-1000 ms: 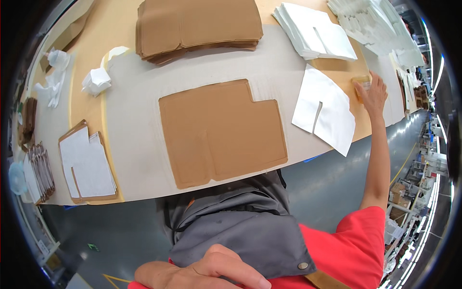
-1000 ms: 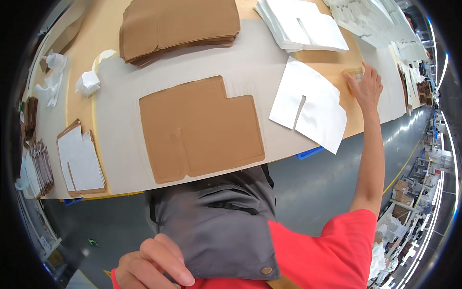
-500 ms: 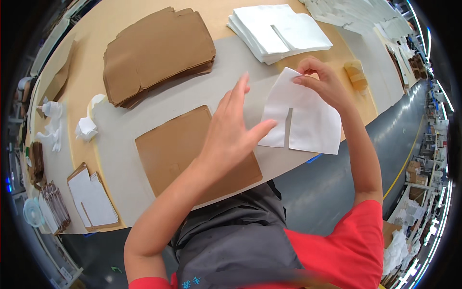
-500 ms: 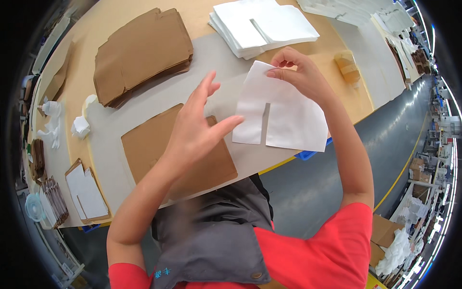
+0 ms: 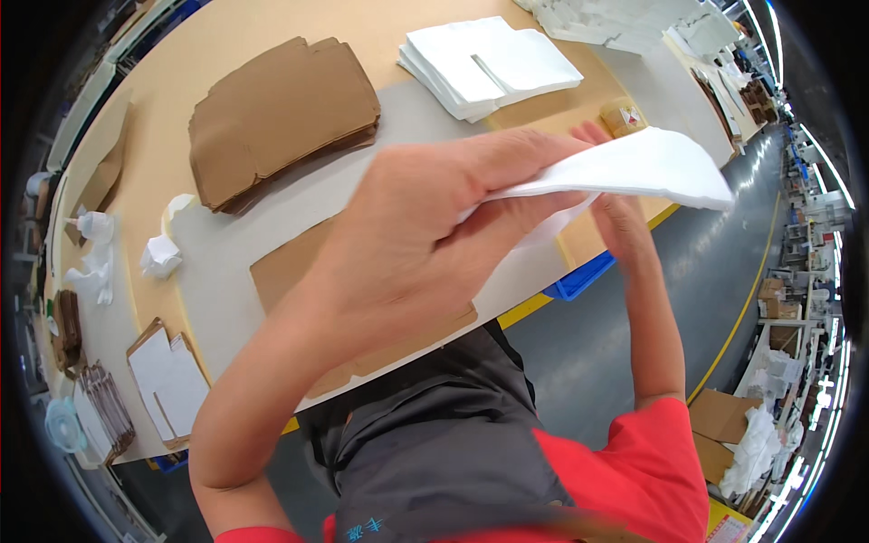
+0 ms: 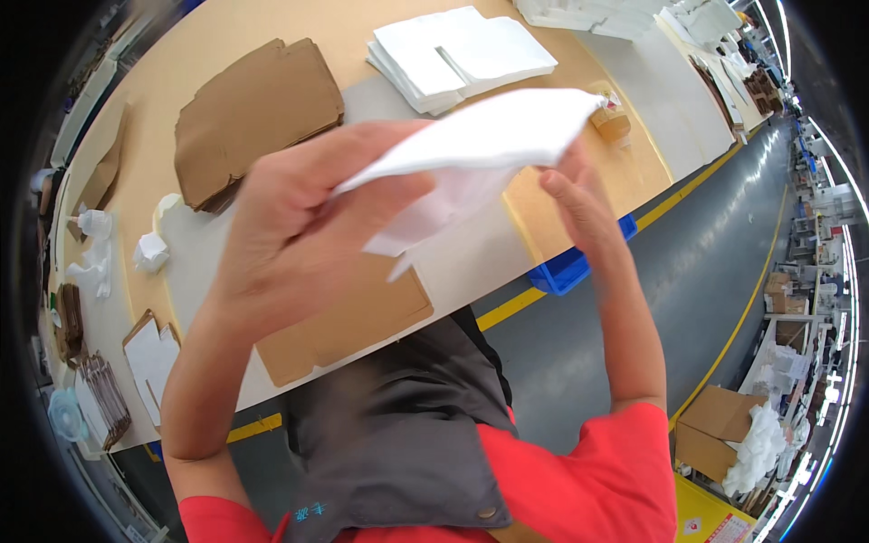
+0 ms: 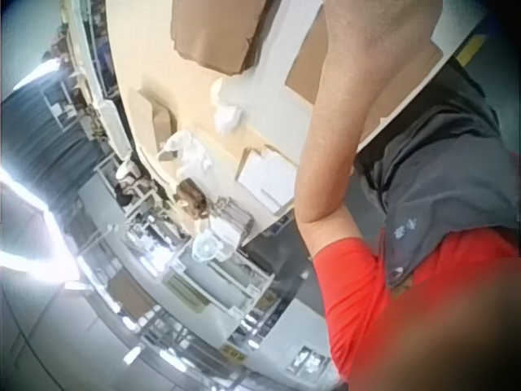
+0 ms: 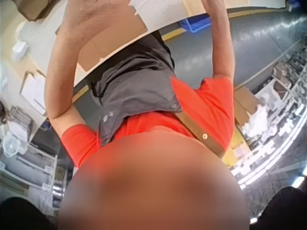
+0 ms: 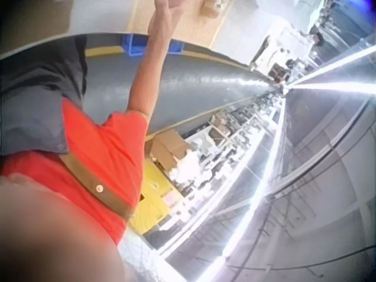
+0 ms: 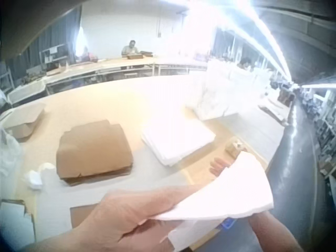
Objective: Applying glue to brown leather components and attaching white reinforcing interfacing paper.
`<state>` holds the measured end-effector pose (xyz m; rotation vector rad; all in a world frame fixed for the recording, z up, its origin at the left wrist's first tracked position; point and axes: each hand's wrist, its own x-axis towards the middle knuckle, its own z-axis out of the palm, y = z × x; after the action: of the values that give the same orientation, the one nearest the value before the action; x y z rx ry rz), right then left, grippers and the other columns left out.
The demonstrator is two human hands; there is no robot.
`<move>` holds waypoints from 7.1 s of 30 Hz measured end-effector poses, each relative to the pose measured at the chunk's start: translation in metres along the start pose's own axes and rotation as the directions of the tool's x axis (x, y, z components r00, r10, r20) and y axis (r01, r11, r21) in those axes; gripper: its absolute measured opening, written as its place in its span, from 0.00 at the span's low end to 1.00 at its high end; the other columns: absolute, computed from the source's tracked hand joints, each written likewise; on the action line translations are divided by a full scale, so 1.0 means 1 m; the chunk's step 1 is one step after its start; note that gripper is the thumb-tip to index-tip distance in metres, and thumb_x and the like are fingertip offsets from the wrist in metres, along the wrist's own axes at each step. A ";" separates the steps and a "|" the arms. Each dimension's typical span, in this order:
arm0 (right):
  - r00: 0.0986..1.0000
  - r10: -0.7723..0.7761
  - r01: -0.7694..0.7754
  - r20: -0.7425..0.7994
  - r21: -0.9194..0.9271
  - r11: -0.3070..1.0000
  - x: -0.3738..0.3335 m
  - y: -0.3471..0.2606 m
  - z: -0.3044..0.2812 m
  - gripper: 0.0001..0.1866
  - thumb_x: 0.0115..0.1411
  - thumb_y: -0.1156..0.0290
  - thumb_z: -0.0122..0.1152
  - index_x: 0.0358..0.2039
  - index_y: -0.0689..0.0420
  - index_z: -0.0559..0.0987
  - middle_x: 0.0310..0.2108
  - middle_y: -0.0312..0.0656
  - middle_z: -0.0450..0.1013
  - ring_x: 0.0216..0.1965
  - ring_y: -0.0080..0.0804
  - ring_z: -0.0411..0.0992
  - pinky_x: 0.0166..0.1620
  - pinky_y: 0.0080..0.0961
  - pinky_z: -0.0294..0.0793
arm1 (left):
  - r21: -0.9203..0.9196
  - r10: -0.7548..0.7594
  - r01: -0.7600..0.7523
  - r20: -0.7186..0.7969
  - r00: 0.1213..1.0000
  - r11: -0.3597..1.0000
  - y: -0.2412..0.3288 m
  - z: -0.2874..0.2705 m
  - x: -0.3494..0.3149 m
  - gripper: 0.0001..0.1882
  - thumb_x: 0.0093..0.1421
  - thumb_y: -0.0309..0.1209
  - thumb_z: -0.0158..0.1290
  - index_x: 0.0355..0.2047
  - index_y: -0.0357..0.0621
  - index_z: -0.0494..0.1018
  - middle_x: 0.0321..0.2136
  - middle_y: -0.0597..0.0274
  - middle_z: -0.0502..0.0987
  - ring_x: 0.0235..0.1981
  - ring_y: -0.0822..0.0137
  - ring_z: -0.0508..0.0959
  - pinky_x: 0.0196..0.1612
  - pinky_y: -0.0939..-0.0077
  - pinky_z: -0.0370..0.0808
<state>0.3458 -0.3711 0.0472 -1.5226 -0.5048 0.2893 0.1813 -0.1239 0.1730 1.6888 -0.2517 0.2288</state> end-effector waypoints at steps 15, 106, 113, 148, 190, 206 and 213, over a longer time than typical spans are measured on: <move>0.775 0.538 -0.515 0.332 -0.160 0.842 -0.096 -0.063 0.148 0.14 0.61 0.69 0.70 0.42 0.65 0.83 0.35 0.36 0.81 0.36 0.20 0.77 0.40 0.21 0.76 | -0.158 -0.411 0.446 -0.723 0.555 0.881 -0.020 -0.009 -0.221 0.24 0.67 0.28 0.57 0.63 0.38 0.69 0.45 0.57 0.81 0.43 0.71 0.79 0.48 0.78 0.75; 0.791 0.591 -0.524 0.157 -0.324 0.788 -0.035 -0.016 0.165 0.14 0.66 0.70 0.62 0.47 0.66 0.80 0.36 0.35 0.79 0.35 0.16 0.74 0.39 0.17 0.74 | 0.208 -0.552 0.729 -0.528 0.645 0.652 -0.073 -0.076 -0.181 0.25 0.59 0.28 0.64 0.58 0.45 0.76 0.25 0.64 0.74 0.23 0.76 0.68 0.28 0.80 0.68; 0.788 0.597 -0.533 0.151 -0.320 0.784 -0.035 -0.017 0.164 0.14 0.66 0.69 0.63 0.47 0.66 0.80 0.35 0.35 0.79 0.34 0.17 0.74 0.38 0.17 0.74 | 0.042 -0.637 0.769 -0.532 0.558 0.638 -0.062 -0.071 -0.193 0.24 0.58 0.25 0.64 0.55 0.45 0.79 0.24 0.68 0.71 0.21 0.79 0.65 0.26 0.82 0.64; 0.803 0.576 -0.501 0.154 -0.350 0.792 -0.041 -0.013 0.164 0.15 0.64 0.70 0.66 0.48 0.65 0.79 0.36 0.36 0.79 0.35 0.17 0.75 0.39 0.17 0.74 | 0.380 -0.532 0.736 -0.516 0.671 0.560 -0.062 -0.052 -0.206 0.30 0.51 0.29 0.69 0.56 0.51 0.78 0.22 0.64 0.67 0.20 0.72 0.65 0.26 0.76 0.67; 0.887 0.461 -0.381 0.033 -0.510 0.771 -0.061 -0.010 0.142 0.19 0.60 0.75 0.68 0.48 0.59 0.71 0.26 0.32 0.70 0.22 0.15 0.64 0.29 0.16 0.67 | 0.870 -0.048 0.001 0.026 0.998 0.493 -0.128 -0.013 -0.101 0.27 0.51 0.25 0.55 0.54 0.38 0.75 0.51 0.57 0.74 0.55 0.61 0.73 0.56 0.69 0.72; 0.943 -0.131 0.294 0.307 -0.579 0.761 -0.077 -0.001 0.089 0.20 0.65 0.57 0.63 0.49 0.60 0.79 0.51 0.45 0.74 0.47 0.37 0.71 0.47 0.29 0.73 | 0.693 -0.048 -0.170 0.284 0.958 0.700 -0.111 -0.002 -0.097 0.21 0.51 0.26 0.56 0.48 0.47 0.75 0.43 0.59 0.71 0.49 0.59 0.72 0.55 0.66 0.73; 0.885 -0.207 0.438 0.418 -0.592 0.676 -0.061 -0.007 0.117 0.33 0.67 0.41 0.50 0.51 0.61 0.81 0.58 0.48 0.72 0.56 0.45 0.67 0.58 0.37 0.68 | 0.702 -0.003 -0.160 0.226 0.974 0.694 -0.104 -0.017 -0.111 0.24 0.54 0.25 0.54 0.54 0.46 0.74 0.50 0.54 0.71 0.55 0.55 0.73 0.57 0.62 0.74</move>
<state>0.2360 -0.2987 0.0425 -2.0587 -1.2403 0.0548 0.1058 -0.0900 0.0445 2.5047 -0.4338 0.2268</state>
